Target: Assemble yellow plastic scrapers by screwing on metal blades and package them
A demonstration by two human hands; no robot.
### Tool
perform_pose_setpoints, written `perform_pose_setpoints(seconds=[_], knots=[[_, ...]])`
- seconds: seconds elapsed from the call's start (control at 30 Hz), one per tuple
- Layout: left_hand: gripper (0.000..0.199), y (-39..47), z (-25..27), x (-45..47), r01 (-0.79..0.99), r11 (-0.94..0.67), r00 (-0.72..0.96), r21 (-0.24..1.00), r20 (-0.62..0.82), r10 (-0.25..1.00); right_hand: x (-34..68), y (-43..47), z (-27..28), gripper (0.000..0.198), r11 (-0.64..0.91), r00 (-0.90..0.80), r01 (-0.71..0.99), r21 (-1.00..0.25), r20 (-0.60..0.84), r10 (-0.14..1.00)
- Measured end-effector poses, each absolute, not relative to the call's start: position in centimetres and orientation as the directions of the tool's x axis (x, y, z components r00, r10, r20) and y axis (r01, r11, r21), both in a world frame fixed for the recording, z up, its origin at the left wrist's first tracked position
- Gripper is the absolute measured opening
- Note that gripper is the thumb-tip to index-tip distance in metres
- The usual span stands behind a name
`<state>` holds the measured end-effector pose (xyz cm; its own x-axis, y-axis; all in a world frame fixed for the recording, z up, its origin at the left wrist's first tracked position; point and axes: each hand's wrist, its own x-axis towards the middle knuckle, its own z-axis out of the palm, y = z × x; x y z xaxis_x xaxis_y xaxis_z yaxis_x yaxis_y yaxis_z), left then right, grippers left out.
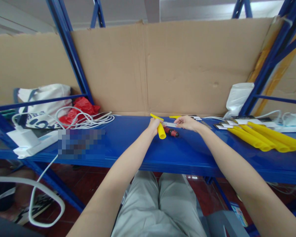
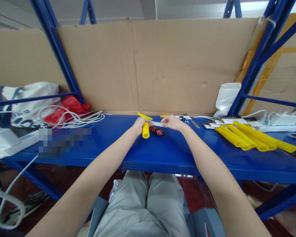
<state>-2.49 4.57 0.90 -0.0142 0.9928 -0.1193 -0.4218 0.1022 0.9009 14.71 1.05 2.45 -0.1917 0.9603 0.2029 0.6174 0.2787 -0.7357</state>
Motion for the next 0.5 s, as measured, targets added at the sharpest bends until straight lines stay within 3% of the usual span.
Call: perform_pose_setpoints(seconds=[0.13,0.27,0.37,0.43,0.5], knots=[[0.031,4.2,1.1,-2.5,-0.433,0.111,0.031,0.894,-0.109,0.994,14.9,0.4,3.0,0.01,0.222,-0.131,0.557,-0.8,0.18,0.975],[0.032,3.8,1.3,-2.7,-0.452,0.161,0.046,0.877,-0.157,0.987,16.1,0.6,4.0,0.01,0.194,0.052,0.191,-0.962,0.207,0.977],[0.033,3.6,1.4,-2.7,-0.447,0.174,0.045,0.877,-0.172,0.984,18.2,1.1,4.6,0.014,0.23,0.227,-0.144,-0.963,0.194,0.954],[0.033,3.5,1.5,-2.7,-0.428,0.171,0.044,0.887,-0.169,0.985,20.3,1.6,4.5,0.018,0.228,0.378,-0.241,-0.943,0.125,0.918],[0.033,3.4,1.5,-2.6,-0.419,0.168,0.039,0.892,-0.167,0.985,22.5,2.0,3.9,0.019,0.16,0.489,-0.223,-0.962,0.031,0.872]])
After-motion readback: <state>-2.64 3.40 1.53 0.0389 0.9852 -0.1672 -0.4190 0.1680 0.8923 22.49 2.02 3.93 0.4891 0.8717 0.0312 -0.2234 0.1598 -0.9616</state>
